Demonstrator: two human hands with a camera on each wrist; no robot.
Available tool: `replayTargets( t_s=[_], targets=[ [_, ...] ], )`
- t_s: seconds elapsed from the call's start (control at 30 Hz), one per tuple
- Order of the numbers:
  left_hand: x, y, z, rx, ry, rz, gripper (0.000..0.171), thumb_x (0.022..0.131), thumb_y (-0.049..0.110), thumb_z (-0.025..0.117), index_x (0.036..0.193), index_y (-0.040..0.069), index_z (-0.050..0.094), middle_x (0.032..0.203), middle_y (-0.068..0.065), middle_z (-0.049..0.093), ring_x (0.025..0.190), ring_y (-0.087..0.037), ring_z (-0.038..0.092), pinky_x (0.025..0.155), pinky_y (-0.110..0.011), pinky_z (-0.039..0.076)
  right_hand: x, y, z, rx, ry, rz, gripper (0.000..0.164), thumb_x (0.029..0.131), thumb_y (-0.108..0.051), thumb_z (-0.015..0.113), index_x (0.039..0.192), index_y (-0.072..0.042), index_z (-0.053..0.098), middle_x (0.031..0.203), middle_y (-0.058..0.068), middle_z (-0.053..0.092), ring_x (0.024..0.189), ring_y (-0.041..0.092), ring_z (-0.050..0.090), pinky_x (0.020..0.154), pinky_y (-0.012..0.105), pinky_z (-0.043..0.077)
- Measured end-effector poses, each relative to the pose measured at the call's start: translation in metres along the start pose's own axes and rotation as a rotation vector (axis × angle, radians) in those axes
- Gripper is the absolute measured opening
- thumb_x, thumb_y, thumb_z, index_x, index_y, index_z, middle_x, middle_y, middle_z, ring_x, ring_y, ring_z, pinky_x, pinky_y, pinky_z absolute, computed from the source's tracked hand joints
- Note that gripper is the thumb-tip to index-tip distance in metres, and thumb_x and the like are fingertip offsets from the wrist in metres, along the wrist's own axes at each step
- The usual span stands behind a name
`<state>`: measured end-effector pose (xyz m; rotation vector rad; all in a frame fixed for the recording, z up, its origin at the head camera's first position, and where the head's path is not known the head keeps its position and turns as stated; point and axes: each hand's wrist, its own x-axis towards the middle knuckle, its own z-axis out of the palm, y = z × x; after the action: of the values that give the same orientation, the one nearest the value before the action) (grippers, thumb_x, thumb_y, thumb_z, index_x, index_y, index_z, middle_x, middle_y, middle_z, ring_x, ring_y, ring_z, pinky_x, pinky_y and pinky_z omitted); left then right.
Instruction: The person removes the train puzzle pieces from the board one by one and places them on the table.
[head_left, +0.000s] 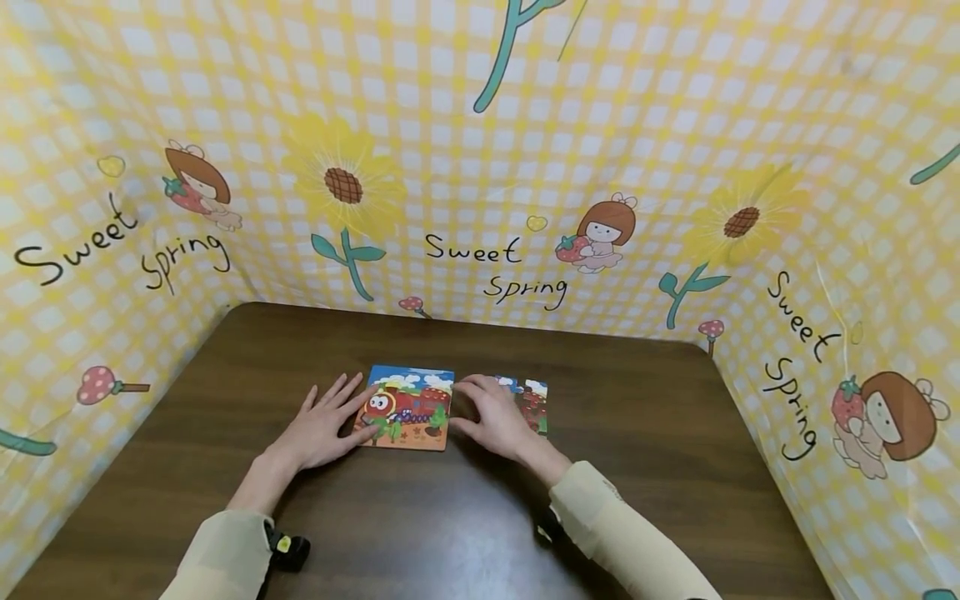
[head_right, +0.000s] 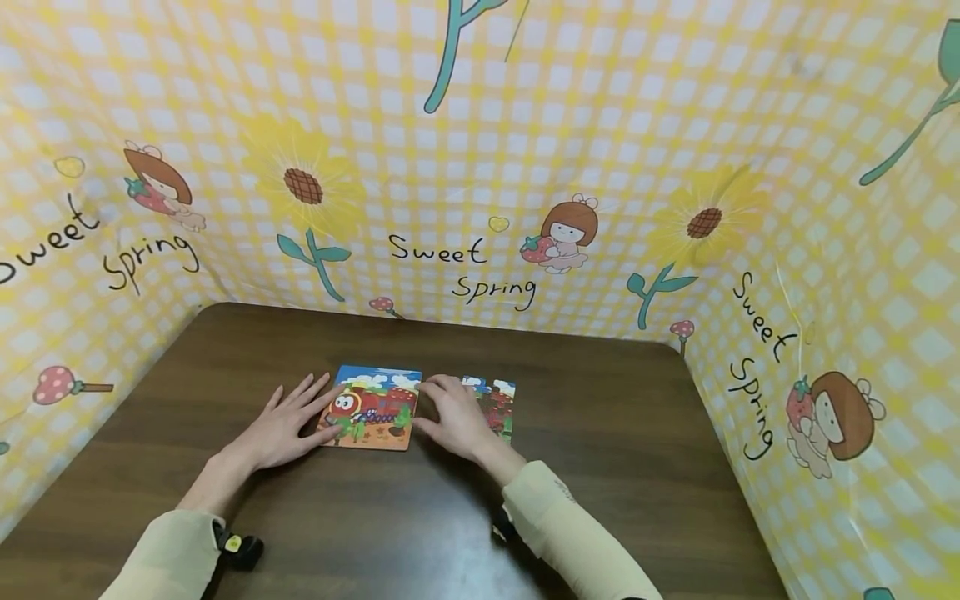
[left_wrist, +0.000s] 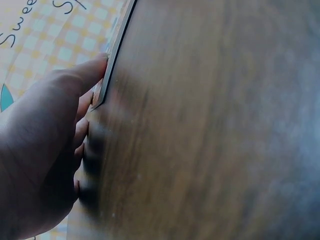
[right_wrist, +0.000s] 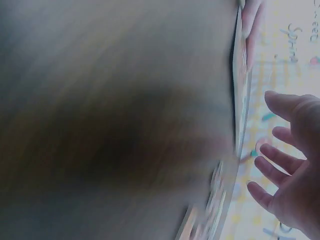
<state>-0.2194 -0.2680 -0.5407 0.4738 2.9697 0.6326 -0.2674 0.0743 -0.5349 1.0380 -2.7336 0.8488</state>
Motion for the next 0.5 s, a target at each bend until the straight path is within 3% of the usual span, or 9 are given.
replayTargets(
  t_s=[0.23,0.27,0.5],
  targets=[
    [-0.001,-0.003,0.002,-0.003,-0.005,-0.022,0.083,0.106,0.064,0.061,0.174,0.024,0.036,0.184,-0.019,0.023,0.17,-0.05,0.016,0.131,-0.081,0.003,0.015,-0.044,0.011,-0.09,-0.083,0.009,0.057,0.103,-0.045,0.078,0.148,-0.011,0.068,0.151,0.011,0.066,0.143,0.03,0.059,0.116,0.053,0.049],
    [-0.001,-0.003,0.002,-0.003,-0.005,-0.023,0.083,0.106,0.064,0.061,0.174,0.024,0.037,0.184,-0.019,0.023,0.17,-0.05,0.016,0.131,-0.082,0.004,0.017,-0.055,0.009,-0.092,-0.1,0.026,0.055,0.103,-0.04,0.079,0.147,-0.01,0.069,0.15,0.012,0.067,0.141,0.031,0.059,0.113,0.054,0.049],
    [0.0,-0.001,0.001,-0.001,0.012,-0.008,0.081,0.107,0.063,0.062,0.173,0.023,0.039,0.183,-0.02,0.025,0.169,-0.051,0.019,0.13,-0.082,0.007,0.026,-0.067,0.026,-0.154,-0.135,0.017,0.056,0.102,-0.046,0.08,0.149,-0.017,0.069,0.15,0.005,0.067,0.14,0.024,0.06,0.114,0.049,0.05]
  ],
)
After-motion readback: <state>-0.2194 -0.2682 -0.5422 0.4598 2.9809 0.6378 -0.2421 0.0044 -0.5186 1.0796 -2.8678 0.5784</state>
